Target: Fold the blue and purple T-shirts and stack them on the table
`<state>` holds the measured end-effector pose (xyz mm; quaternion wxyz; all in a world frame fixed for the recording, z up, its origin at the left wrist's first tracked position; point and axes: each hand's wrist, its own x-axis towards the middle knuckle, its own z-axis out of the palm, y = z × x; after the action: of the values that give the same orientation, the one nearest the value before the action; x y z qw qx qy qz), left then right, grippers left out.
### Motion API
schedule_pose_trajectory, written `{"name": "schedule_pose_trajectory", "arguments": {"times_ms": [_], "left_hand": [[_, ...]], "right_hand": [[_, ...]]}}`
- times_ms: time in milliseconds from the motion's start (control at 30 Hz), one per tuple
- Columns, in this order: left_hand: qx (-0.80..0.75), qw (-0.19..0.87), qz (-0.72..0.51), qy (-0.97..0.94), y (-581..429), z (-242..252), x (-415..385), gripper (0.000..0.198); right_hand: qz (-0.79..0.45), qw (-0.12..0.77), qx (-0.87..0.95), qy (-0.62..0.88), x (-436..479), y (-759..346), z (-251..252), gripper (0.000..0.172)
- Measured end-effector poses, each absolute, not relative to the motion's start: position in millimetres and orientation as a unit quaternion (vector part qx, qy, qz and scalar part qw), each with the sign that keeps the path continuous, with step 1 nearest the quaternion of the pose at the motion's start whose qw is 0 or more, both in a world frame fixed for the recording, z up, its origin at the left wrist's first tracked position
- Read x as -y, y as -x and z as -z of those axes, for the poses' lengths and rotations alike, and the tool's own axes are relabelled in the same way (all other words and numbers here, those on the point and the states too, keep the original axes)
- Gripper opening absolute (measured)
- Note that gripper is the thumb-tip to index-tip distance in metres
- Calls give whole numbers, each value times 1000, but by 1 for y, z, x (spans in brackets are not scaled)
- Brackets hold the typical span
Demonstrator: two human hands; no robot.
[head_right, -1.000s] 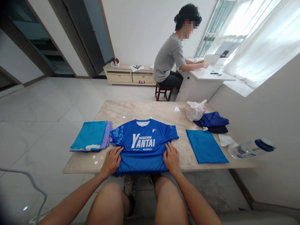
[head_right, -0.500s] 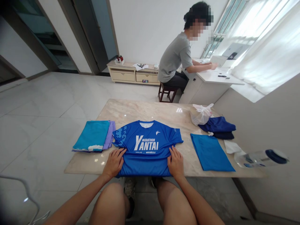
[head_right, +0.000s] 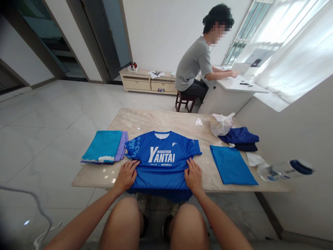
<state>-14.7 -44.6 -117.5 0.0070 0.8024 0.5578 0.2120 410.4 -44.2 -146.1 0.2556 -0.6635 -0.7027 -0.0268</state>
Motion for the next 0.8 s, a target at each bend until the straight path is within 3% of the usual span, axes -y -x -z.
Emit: {"name": "schedule_pose_trajectory", "arguments": {"times_ms": [800], "left_hand": [[-559, 2, -186, -808, 21, 121, 48, 55]], "right_hand": [[43, 269, 712, 647, 49, -411, 152, 48]]}}
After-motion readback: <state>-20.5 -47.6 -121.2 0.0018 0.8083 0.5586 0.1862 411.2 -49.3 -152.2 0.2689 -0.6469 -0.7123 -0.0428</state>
